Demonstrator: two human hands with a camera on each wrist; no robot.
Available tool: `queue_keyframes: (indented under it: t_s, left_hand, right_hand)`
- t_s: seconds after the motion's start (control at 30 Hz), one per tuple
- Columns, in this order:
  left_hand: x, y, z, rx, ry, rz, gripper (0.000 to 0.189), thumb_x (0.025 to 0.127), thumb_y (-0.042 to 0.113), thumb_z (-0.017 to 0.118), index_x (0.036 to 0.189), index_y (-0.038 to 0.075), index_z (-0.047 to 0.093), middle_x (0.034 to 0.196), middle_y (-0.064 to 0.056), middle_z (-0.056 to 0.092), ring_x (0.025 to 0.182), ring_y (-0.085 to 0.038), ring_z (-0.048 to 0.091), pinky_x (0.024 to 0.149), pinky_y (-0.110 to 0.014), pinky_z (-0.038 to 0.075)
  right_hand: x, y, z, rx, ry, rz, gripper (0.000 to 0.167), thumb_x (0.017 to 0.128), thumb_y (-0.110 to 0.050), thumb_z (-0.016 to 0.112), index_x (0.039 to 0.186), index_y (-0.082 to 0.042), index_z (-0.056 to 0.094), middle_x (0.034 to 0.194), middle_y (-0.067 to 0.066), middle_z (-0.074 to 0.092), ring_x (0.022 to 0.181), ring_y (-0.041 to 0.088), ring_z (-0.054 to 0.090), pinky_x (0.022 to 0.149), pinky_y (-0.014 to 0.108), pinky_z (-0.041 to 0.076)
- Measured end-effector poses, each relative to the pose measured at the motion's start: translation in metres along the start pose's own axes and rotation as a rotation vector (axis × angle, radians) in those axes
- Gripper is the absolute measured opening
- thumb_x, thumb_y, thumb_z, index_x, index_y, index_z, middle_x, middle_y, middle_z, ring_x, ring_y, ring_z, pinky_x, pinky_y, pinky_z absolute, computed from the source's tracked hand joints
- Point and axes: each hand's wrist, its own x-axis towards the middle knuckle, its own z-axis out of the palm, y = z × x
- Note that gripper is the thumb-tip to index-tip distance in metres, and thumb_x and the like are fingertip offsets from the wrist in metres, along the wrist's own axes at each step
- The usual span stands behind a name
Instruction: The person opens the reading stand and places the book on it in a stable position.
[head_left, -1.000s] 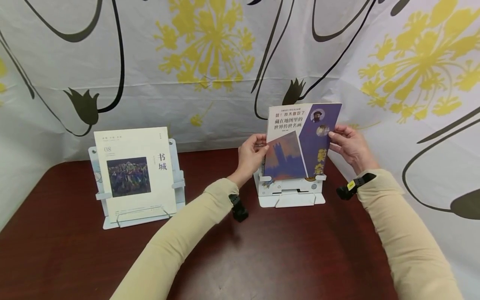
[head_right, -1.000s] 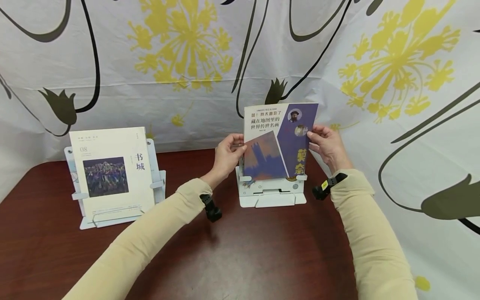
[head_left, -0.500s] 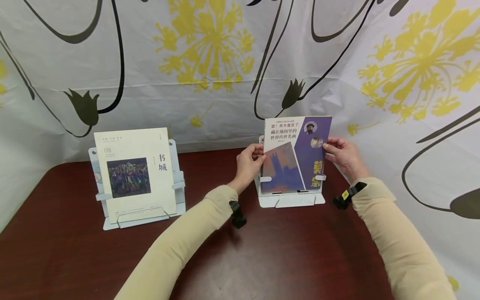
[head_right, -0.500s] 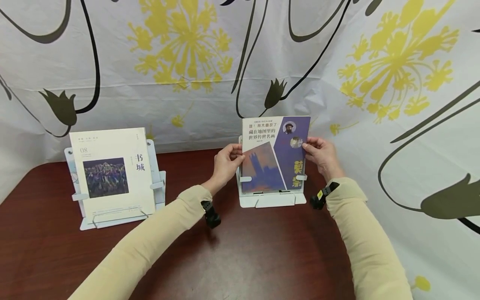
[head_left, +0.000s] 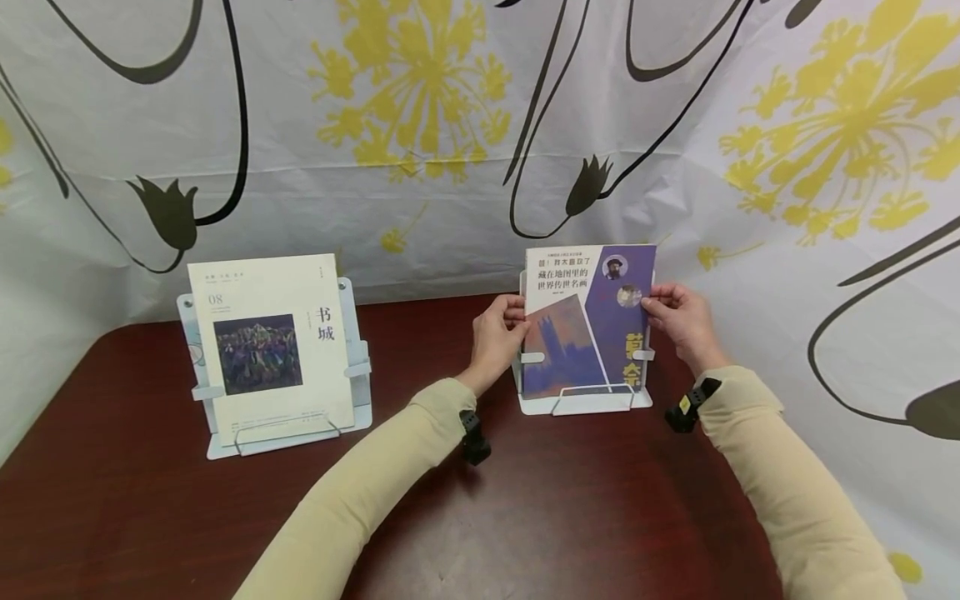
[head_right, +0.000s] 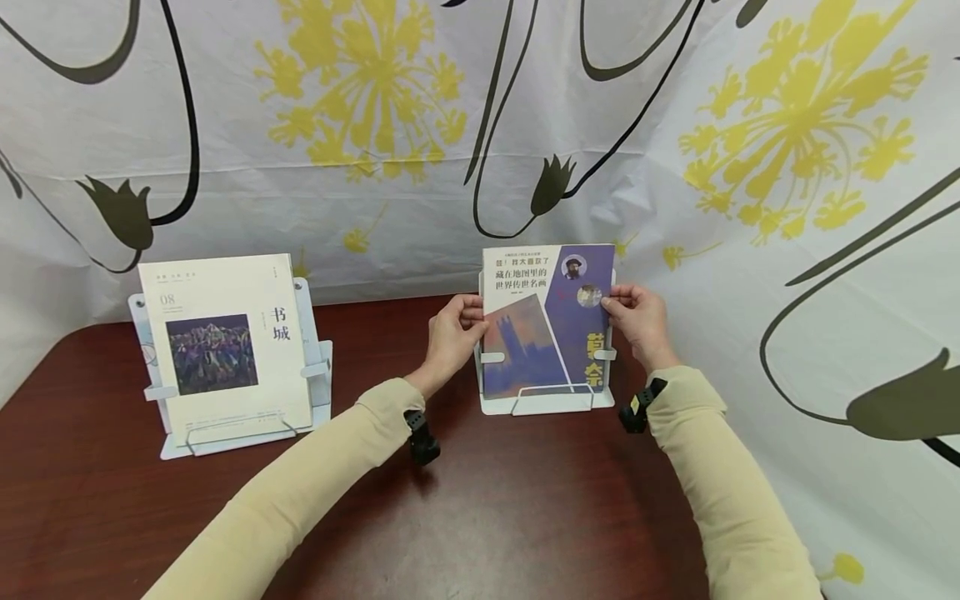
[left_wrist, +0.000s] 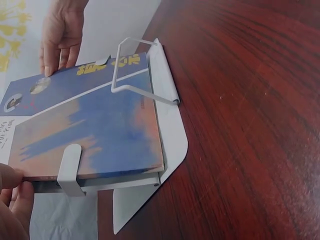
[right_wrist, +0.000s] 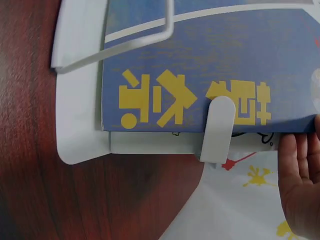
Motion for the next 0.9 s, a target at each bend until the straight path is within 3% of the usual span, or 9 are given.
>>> queue_keyframes:
  t_s: [0.23,0.57,0.9]
  left_hand:
    - [0.0,-0.001,-0.003,0.059,-0.028,-0.016,0.029,0.083,0.005,0.07,0.111,0.008,0.062,0.099,-0.005,0.069,0.087,-0.016,0.067,0.07,-0.021,0.053]
    - [-0.001,-0.008,-0.009,0.158,-0.019,-0.046,0.021,0.085,0.014,0.071,0.104,0.01,0.064,0.092,-0.003,0.07,0.082,-0.016,0.067,0.068,-0.023,0.052]
    - [0.005,-0.012,-0.01,0.205,-0.082,-0.055,0.026,0.085,0.016,0.07,0.109,0.009,0.061,0.094,-0.004,0.069,0.083,-0.015,0.067,0.072,-0.025,0.053]
  right_hand:
    - [-0.002,-0.001,0.01,-0.239,0.103,-0.03,0.024,0.088,0.0,0.062,0.105,0.014,0.053,0.068,-0.021,0.055,0.064,-0.007,0.054,0.058,0.012,0.05]
    - [0.0,0.002,0.03,-0.426,0.213,-0.076,0.021,0.086,-0.005,0.065,0.102,0.009,0.061,0.067,-0.019,0.051,0.06,-0.011,0.048,0.055,0.006,0.042]
    - [0.005,0.007,0.03,-0.552,0.277,-0.101,0.024,0.088,-0.01,0.063,0.106,0.004,0.061,0.094,0.015,0.064,0.063,-0.012,0.042,0.06,0.008,0.037]
